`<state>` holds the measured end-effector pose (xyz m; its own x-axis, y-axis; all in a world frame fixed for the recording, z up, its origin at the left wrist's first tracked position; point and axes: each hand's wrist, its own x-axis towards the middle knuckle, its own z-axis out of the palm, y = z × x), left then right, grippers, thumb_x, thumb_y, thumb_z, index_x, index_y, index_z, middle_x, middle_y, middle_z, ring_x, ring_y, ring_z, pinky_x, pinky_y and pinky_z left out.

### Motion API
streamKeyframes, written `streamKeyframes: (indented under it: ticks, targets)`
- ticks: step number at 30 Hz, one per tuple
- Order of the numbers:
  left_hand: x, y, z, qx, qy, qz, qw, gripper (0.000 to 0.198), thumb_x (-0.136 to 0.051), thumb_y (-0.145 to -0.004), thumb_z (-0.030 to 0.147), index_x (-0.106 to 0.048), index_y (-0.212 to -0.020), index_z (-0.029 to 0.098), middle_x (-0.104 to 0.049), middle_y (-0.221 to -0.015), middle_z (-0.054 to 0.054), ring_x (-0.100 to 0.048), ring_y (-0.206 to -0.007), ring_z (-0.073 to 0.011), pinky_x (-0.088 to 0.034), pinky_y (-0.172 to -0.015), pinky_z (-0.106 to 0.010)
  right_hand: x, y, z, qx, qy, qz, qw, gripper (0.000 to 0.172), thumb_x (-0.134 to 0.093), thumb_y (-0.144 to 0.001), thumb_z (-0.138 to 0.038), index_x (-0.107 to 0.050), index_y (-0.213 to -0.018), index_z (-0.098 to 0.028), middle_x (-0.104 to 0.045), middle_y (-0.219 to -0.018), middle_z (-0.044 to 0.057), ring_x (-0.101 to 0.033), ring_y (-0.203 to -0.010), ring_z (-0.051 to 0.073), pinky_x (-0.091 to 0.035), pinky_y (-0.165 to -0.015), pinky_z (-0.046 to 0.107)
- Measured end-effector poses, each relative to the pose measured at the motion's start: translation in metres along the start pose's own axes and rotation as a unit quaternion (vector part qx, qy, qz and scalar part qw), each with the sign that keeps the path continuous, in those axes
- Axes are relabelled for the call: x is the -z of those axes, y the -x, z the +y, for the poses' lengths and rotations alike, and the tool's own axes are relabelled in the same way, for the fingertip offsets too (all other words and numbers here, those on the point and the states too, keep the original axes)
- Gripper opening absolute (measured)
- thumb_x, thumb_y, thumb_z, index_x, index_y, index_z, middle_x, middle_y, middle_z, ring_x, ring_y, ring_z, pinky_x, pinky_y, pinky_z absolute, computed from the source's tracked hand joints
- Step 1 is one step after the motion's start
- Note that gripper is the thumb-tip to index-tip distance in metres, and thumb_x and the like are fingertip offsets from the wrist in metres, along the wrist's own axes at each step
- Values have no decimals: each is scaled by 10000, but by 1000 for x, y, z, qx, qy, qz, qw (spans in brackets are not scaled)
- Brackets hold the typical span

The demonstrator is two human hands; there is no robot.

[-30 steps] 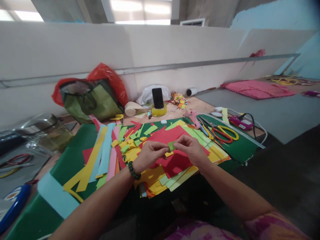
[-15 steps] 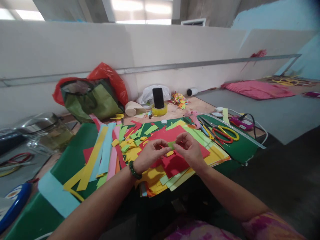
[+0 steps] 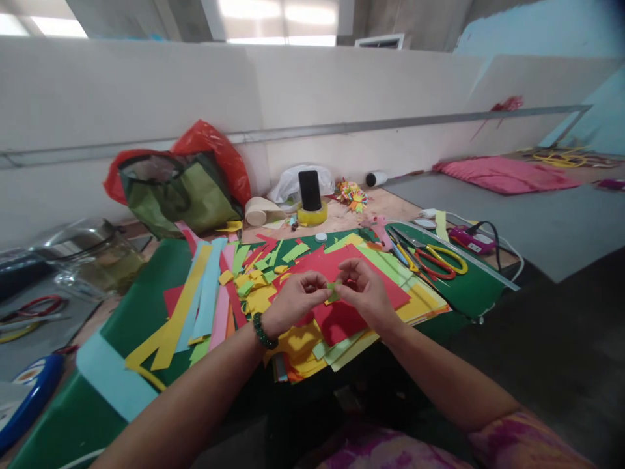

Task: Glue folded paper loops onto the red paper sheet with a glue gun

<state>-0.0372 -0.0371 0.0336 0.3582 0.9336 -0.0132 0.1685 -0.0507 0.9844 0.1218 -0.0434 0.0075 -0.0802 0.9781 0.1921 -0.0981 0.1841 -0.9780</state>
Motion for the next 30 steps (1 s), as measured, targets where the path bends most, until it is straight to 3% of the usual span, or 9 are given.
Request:
streamKeyframes:
  ticks: [6, 12, 17, 22, 26, 30]
  targets:
    - [3, 0, 5, 2, -7, 9, 1000, 258, -674, -634, 395, -543, -634, 172, -500, -609, 32, -415, -580, -96, -351, -568, -233, 2, -1, 2, -30, -27, -21, 999, 383, -693, -666, -404, -537, -959, -213, -588, -790, -4, -579, -742, 154, -457, -654, 291]
    - [4, -1, 6, 13, 12, 21, 1000, 279, -684, -601, 392, -508, -612, 175, -441, -589, 52, -345, -550, -79, -295, -531, -226, 1, 0, -2, -56, -21, -27, 998, 444, -766, -588, -328, -532, -947, -212, -557, -685, -59, -553, -633, 120, -423, -616, 270]
    - [6, 0, 8, 17, 47, 27, 998, 299, -713, -583, 400, -529, -642, 172, -462, -592, 53, -356, -525, -67, -289, -506, -218, 1, 3, -5, -108, -23, -103, 989, 471, -792, -577, -338, -569, -969, -204, -598, -681, -53, -546, -592, 106, -415, -571, 250]
    - [12, -3, 4, 21, 100, 45, 994, 296, -730, -556, 351, -523, -669, 170, -429, -555, 69, -320, -463, -39, -242, -449, -188, 12, 20, -10, -117, 54, -131, 983, 324, -793, -609, -382, -603, -794, -194, -568, -580, -46, -489, -508, 94, -362, -482, 231]
    - [39, -4, 13, -9, 113, 68, 991, 216, -676, -528, 278, -537, -657, 175, -398, -497, 71, -341, -446, -55, -268, -435, -186, 44, 50, -28, -116, 124, -159, 972, 285, -787, -613, -384, -658, -812, -225, -587, -571, -26, -511, -500, 125, -407, -481, 255]
    - [103, 9, 35, -63, 74, 143, 985, 193, -604, -500, 231, -587, -677, 155, -548, -650, 28, -445, -565, -82, -318, -492, -184, 120, 82, -17, -162, 236, -169, 943, 269, -772, -638, -465, -723, -794, -252, -705, -756, 92, -653, -666, 223, -506, -600, 325]
